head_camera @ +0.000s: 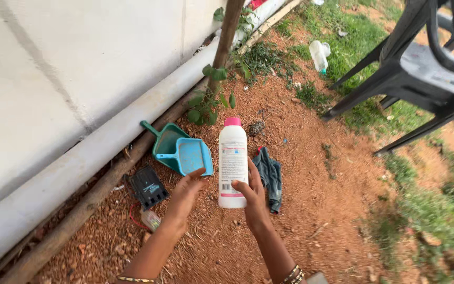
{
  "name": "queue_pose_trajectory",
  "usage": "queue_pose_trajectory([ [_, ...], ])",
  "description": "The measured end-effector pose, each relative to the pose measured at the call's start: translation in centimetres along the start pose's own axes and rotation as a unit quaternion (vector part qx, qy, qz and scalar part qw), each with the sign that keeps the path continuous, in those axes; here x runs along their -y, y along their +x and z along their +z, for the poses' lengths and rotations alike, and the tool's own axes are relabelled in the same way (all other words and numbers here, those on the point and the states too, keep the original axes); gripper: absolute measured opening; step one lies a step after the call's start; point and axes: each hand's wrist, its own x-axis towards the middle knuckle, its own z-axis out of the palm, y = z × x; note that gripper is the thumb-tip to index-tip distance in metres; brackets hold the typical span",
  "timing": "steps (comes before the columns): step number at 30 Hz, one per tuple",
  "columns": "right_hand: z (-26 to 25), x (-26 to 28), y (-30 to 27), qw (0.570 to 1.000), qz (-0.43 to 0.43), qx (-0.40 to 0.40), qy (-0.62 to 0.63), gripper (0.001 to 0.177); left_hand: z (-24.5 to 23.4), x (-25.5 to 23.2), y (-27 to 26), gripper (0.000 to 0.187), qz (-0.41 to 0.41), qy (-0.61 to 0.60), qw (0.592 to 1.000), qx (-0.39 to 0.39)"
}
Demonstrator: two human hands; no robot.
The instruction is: The person picks up plastic bottles and other items from the ground, handles them by hand, and then places them onto a metal shelf.
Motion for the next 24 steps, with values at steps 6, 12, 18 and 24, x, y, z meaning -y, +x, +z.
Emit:
queue_pose_trajectory([
  [6,2.4,14.4,-3.0,0.999,-0.018,0.035,-0.001,0.095,-1.2,-9.6,-8.3,0.045,-0.031,-0.055,0.997,-0.05],
  [12,7.3,26.8,-7.1,0.996,-0.05,0.05,0.058,0.091,-1.0,-20.8,-16.2,0.046,0.067,-0.078,0.993,-0.05],
  [18,12.7,36.9,-10.5,0.995,-0.043,0.059,0.061,0.09,-1.0,-32.6,-24.8,0.052,0.096,-0.069,0.992,-0.05],
  [24,17.6,44.2,-15.0,0.986,-0.022,0.091,0.138,0.085,-2.3,-39.1,-30.9,0.053,0.185,-0.142,0.972,0.005],
])
